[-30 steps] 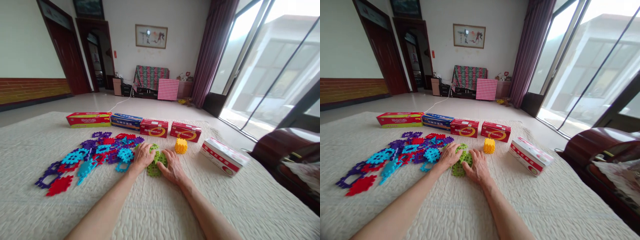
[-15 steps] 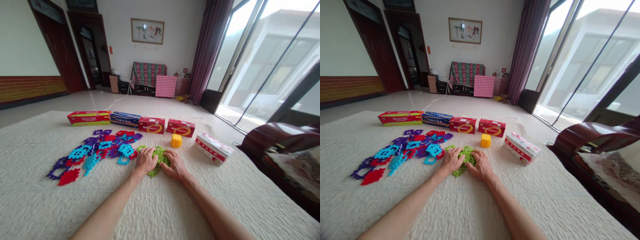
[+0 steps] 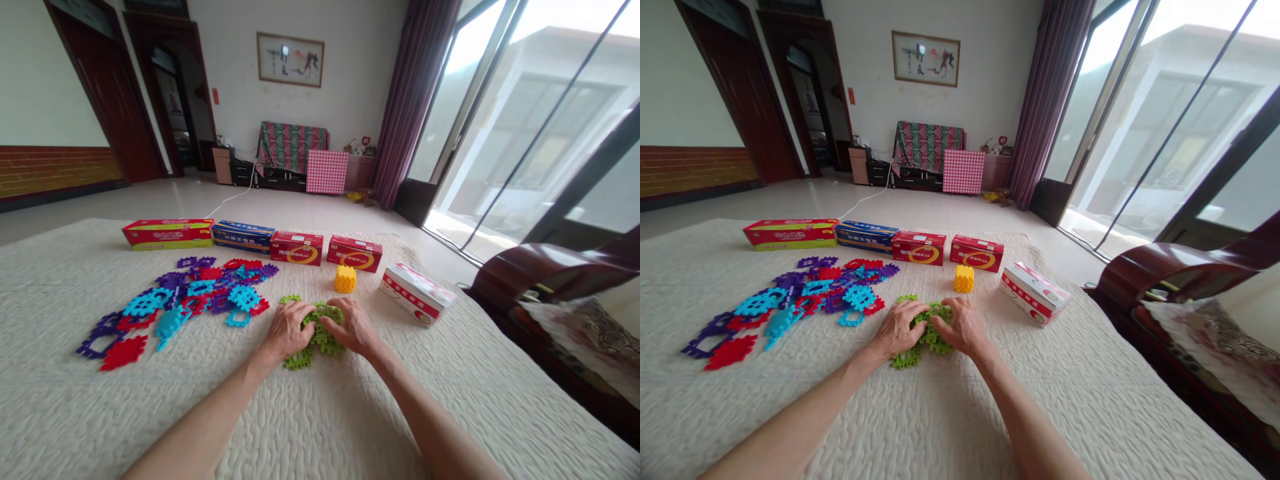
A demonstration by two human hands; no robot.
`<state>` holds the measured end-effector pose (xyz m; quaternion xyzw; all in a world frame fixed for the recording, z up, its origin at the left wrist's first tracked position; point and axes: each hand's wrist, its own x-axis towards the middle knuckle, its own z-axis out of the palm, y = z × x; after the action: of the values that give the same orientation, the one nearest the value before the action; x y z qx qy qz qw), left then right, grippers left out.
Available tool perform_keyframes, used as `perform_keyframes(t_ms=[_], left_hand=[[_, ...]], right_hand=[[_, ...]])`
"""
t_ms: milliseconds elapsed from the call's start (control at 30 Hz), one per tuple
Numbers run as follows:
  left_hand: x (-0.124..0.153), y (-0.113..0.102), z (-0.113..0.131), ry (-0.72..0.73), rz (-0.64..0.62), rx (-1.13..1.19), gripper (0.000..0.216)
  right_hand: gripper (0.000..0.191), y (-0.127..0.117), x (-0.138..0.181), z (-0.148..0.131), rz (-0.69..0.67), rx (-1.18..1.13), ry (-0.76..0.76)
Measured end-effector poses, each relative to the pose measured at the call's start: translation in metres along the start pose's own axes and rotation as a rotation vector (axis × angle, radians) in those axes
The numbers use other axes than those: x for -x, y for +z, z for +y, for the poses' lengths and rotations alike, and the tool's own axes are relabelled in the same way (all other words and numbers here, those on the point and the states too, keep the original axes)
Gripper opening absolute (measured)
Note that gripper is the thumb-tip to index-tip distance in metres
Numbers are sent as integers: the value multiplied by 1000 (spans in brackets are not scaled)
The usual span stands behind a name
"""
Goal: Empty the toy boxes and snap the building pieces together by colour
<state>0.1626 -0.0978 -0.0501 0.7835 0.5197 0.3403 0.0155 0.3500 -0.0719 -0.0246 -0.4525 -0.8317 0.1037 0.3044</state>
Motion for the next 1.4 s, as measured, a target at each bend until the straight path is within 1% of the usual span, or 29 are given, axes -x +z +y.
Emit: perform_keyframes(t_ms=[100,167,300,433,533,667,767,833,900,1033,1267,1400], left_hand=[[-1,2,-1,-8,4,0,31],[-2,3,-2,-12,9,8,31],[-1,3,-2,-6,6,29,32],[0,1,0,-38,16,30,44],[0,2,1,-51,28,28,46],[0,4,-1,-40,44,29,40],[0,6,-3,-25,34,33,31],[0,7,-4,-19,33,32,27],[0,8,-5,-12,33,31,26],[0,9,-6,-11,35,26,25],[-1,10,-8,2,38,5,24],[-1,9,-6,-8,37,-7,23]], right_hand=[[31,5,-10,-8,-67,92,29],[29,8,-13,-9,-69,119,51],[29,17,-14,-7,-40,119,67],[24,18,-14,0,35,15,35],[27,5,-12,15,57,-95,47],[26,-17,-4,50,48,-54,61],[30,-21,4,71,11,-24,10],[36,-18,8,77,7,-24,-20],[37,-14,10,76,21,2,-30],[31,-11,10,69,23,56,-23],[37,-19,15,62,-47,-25,-46],[40,-20,17,61,-79,-53,-79]])
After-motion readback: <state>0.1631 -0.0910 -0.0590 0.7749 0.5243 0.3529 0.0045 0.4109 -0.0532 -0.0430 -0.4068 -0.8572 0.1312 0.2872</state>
